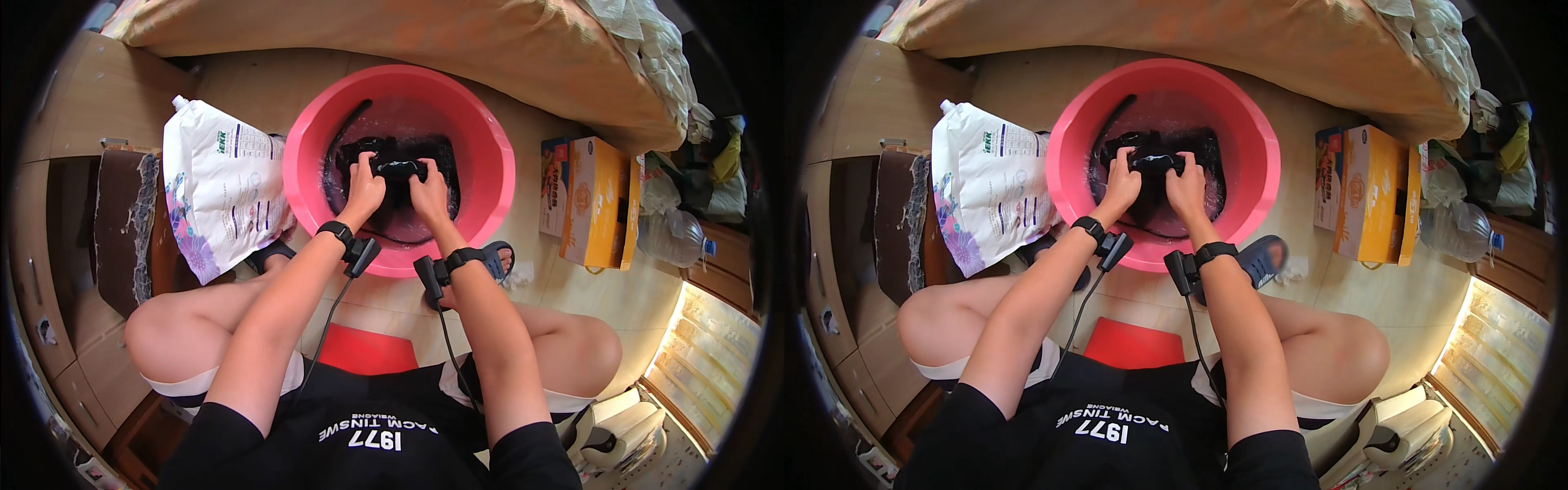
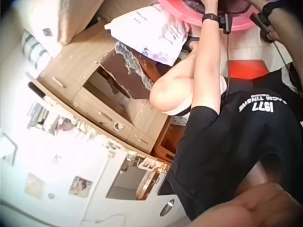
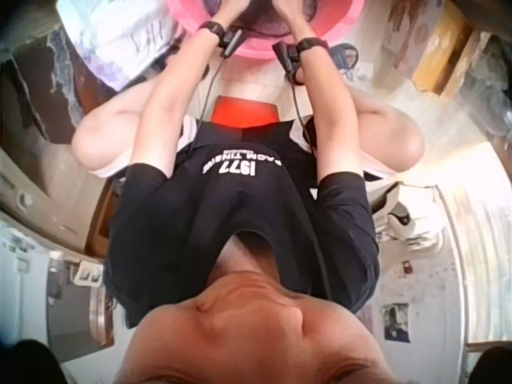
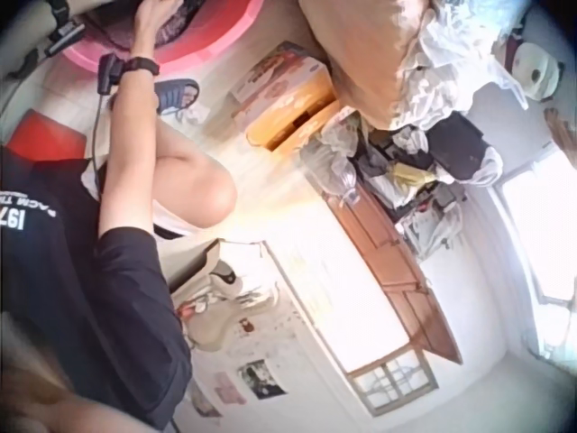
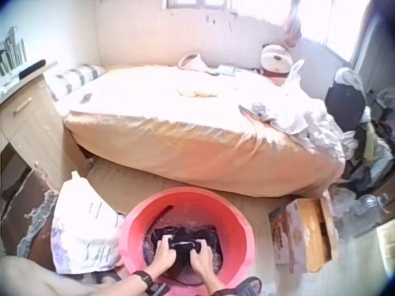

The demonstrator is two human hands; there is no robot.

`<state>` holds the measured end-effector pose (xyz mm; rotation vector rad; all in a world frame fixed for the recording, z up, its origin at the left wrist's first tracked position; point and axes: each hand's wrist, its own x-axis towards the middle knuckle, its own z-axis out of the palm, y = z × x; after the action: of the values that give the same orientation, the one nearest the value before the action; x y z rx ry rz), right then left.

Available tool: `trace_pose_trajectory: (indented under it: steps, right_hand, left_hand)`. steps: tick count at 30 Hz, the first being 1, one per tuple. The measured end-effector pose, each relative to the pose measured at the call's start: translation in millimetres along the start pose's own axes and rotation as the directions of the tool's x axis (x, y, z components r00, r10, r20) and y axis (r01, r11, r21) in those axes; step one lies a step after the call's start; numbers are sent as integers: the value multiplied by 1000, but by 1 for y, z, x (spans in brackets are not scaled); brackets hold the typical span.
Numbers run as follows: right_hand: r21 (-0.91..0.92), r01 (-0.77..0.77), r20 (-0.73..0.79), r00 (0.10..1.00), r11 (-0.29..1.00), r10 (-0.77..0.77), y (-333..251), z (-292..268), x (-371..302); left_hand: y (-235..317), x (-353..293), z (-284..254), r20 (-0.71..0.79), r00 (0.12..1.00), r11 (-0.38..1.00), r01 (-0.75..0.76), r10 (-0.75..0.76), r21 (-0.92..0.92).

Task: The person washes black clothing by hand in a pink basin filled with water, rubbing and squeezing the fabric before wringing it out.

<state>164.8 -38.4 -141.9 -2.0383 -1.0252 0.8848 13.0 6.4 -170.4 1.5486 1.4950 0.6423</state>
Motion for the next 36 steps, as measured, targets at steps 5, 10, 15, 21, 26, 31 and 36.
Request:
trace_pose_trajectory:
  steps: [5,10,15,21,26,31,36]
  right_hand:
    - [2,51,95,994,999,-51,-10,6,-14]
    - [-501,149,338,941,853,34,-14,11,-37]
    - [-644,132,423,882,754,207,6,32,-31]
    - [-657,155,471,848,737,241,25,46,-8]
    - [-626,188,505,837,757,209,42,61,9]
    - [-614,185,527,820,767,224,41,71,15]
    - [-648,323,562,814,689,147,71,81,27]
  left_hand:
    - [-8,-7,-17,123,979,985,150,-159,80]
    - [3,-23,-41,209,973,904,-5,-94,429]
    - [-16,-26,-24,374,911,704,-152,-172,693]
    - [-30,-17,-6,389,873,661,-108,-295,743]
    - [-46,0,9,390,831,615,-75,-396,785]
    - [-52,14,11,433,771,599,-84,-467,796]
    - [-36,21,7,489,744,630,-119,-455,768]
